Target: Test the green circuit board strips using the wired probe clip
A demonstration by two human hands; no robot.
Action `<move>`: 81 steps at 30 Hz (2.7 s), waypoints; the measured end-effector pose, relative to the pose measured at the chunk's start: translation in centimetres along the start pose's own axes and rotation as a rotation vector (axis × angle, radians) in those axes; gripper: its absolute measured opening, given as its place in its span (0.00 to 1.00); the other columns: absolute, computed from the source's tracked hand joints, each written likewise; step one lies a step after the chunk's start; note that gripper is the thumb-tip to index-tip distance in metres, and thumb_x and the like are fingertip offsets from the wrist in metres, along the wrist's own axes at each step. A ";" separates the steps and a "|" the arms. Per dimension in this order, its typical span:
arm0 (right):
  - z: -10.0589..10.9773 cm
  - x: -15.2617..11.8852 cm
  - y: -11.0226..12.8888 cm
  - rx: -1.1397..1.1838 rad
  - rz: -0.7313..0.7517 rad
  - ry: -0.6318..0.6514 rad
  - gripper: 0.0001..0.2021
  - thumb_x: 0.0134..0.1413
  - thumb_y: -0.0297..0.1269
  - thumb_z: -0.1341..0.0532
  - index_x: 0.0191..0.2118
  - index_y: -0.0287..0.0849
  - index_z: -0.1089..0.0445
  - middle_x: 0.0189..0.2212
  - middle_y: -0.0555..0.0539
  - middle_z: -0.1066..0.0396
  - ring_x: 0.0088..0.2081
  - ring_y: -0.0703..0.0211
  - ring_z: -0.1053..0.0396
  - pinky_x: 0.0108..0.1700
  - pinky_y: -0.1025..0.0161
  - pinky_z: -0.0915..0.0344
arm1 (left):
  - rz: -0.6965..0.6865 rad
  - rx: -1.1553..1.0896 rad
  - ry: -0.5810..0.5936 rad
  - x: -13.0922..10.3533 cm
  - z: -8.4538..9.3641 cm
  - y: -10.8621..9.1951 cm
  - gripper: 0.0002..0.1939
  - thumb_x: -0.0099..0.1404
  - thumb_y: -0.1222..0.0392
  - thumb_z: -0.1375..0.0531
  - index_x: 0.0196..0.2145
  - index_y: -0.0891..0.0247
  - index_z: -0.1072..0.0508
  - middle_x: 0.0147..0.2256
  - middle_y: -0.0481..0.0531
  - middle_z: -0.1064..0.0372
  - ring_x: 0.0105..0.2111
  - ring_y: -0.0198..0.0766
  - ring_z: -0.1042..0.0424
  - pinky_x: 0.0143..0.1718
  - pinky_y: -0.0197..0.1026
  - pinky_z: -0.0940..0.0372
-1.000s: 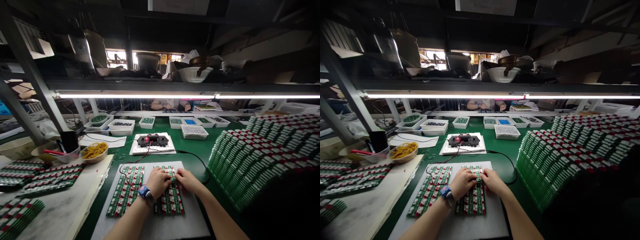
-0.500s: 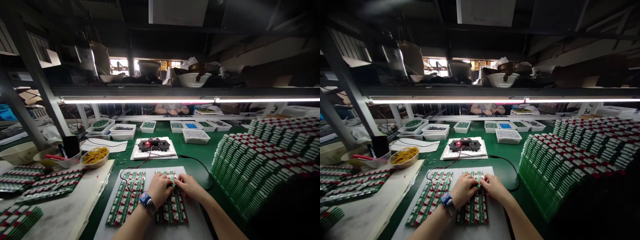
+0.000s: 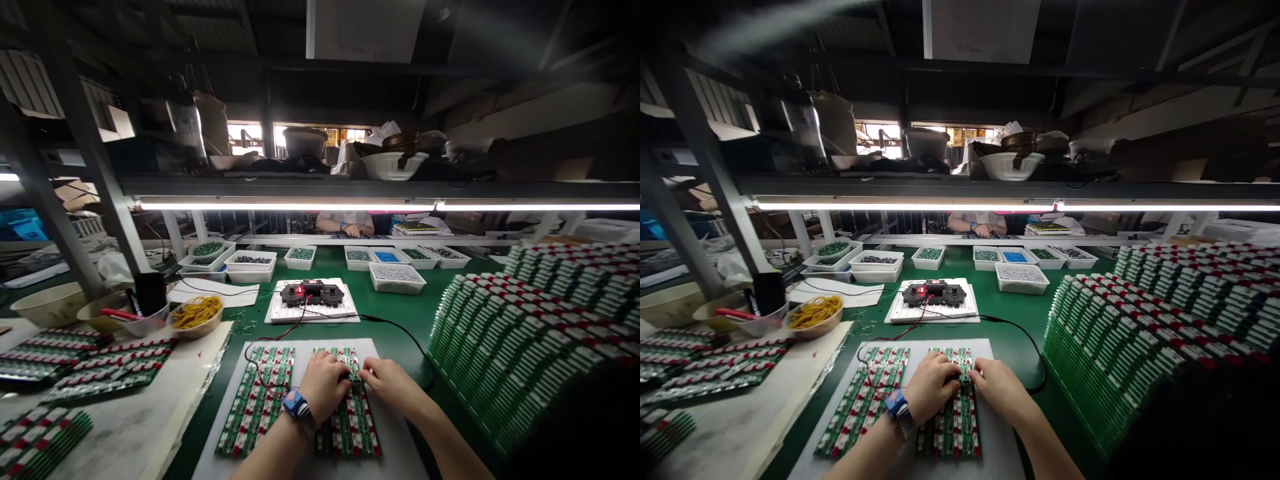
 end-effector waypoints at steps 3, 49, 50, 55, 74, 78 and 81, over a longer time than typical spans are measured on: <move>-0.4 0.3 -0.1 0.070 0.013 0.013 0.12 0.61 0.36 0.46 0.28 0.41 0.31 0.26 0.47 0.27 0.30 0.58 0.32 0.30 0.67 0.48 | 0.010 -0.009 0.002 0.0 -0.1 0.2 0.08 0.60 0.62 0.39 0.38 0.57 0.22 0.35 0.51 0.28 0.42 0.45 0.35 0.47 0.44 0.40; -2.2 -0.1 -1.2 0.627 -0.098 0.328 0.04 0.53 0.31 0.42 0.29 0.41 0.37 0.17 0.57 0.36 0.13 0.69 0.41 0.12 0.74 0.45 | -0.086 0.041 0.083 -0.4 1.1 -1.6 0.07 0.59 0.59 0.37 0.37 0.55 0.22 0.34 0.50 0.28 0.41 0.45 0.34 0.45 0.44 0.40; -2.4 -0.1 -1.3 0.626 -0.093 0.335 0.04 0.53 0.31 0.41 0.29 0.41 0.37 0.18 0.56 0.36 0.13 0.69 0.40 0.12 0.74 0.45 | -0.089 0.037 0.100 -0.5 0.9 -1.5 0.08 0.59 0.59 0.37 0.37 0.55 0.22 0.34 0.50 0.27 0.41 0.45 0.34 0.44 0.44 0.39; -2.6 0.0 -1.4 0.594 -0.121 0.327 0.05 0.53 0.31 0.40 0.29 0.41 0.37 0.18 0.57 0.37 0.14 0.70 0.39 0.13 0.76 0.46 | -0.101 0.020 0.120 -0.4 0.7 -1.5 0.08 0.60 0.59 0.38 0.37 0.55 0.22 0.33 0.50 0.27 0.40 0.44 0.33 0.44 0.43 0.39; -2.1 -0.2 -0.7 0.607 -0.076 0.304 0.02 0.50 0.30 0.41 0.29 0.41 0.36 0.18 0.57 0.36 0.15 0.69 0.37 0.14 0.75 0.45 | -0.122 -0.009 0.126 -0.5 1.0 -1.5 0.08 0.60 0.58 0.39 0.37 0.56 0.22 0.32 0.49 0.28 0.40 0.43 0.34 0.42 0.40 0.38; -2.0 -0.2 -0.7 0.591 -0.078 0.298 0.02 0.50 0.28 0.43 0.29 0.41 0.36 0.17 0.57 0.36 0.15 0.68 0.37 0.14 0.75 0.46 | -0.128 0.001 0.113 -0.5 1.2 -1.5 0.07 0.60 0.59 0.38 0.37 0.57 0.21 0.32 0.49 0.28 0.39 0.42 0.33 0.43 0.40 0.39; -1.8 -0.3 -0.7 0.582 -0.079 0.289 0.02 0.51 0.29 0.43 0.29 0.41 0.36 0.18 0.56 0.36 0.15 0.68 0.37 0.15 0.74 0.46 | -0.126 0.014 0.115 -0.4 1.2 -1.5 0.07 0.60 0.59 0.38 0.37 0.56 0.21 0.32 0.49 0.28 0.39 0.42 0.33 0.43 0.40 0.39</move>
Point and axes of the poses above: each hand's wrist, its own x-axis towards the middle knuckle, its own z-axis out of the back of the hand, y = z × x, the point moved 8 cm from there along x, towards the middle knuckle
